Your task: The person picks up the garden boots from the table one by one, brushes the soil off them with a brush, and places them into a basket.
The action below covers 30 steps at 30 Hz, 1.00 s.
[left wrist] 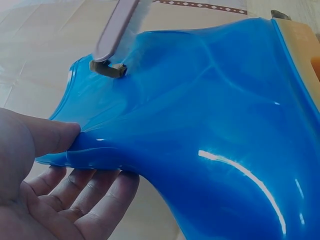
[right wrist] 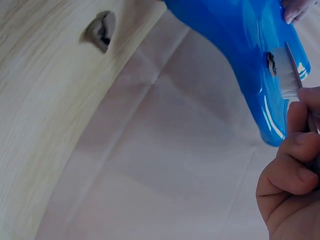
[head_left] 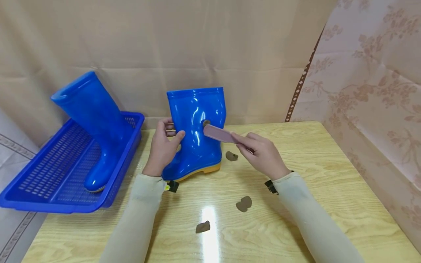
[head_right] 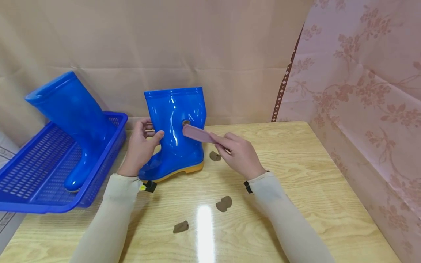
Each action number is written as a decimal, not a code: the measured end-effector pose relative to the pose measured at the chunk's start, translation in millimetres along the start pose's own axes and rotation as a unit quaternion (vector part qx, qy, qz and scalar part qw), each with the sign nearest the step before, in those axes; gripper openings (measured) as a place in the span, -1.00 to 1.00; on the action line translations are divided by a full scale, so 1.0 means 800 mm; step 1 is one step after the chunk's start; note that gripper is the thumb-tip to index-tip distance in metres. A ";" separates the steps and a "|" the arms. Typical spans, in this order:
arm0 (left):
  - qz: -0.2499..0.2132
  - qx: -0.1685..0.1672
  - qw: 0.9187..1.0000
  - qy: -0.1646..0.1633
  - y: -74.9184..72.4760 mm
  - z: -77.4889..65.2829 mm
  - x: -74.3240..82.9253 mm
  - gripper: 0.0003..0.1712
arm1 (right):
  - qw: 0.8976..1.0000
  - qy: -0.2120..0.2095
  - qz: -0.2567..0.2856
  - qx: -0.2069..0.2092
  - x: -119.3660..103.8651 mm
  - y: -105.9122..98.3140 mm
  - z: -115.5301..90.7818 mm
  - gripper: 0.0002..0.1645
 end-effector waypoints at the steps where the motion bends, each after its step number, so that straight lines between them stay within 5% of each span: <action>1: -0.001 0.000 1.000 0.001 0.000 0.000 0.000 -0.37 | 1.000 -0.002 0.003 -0.001 -0.001 0.002 0.002 -0.53; 11: -0.010 -0.002 1.000 0.009 -0.001 0.000 0.000 -0.39 | 1.000 -0.014 0.024 -0.008 -0.012 0.014 0.021 -0.54; 30: -0.008 -0.002 1.000 0.013 -0.002 -0.001 0.001 -0.37 | 0.999 0.007 0.042 -0.025 -0.004 0.010 -0.003 -0.52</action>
Point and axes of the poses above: each hand's wrist, its own z-axis towards the middle knuckle, its own y-axis out of the palm, x = y × z, the point moved 6 cm from there along z, towards the middle knuckle, and after that the axes turned 12 degrees about -y, right-handed, at the moved point
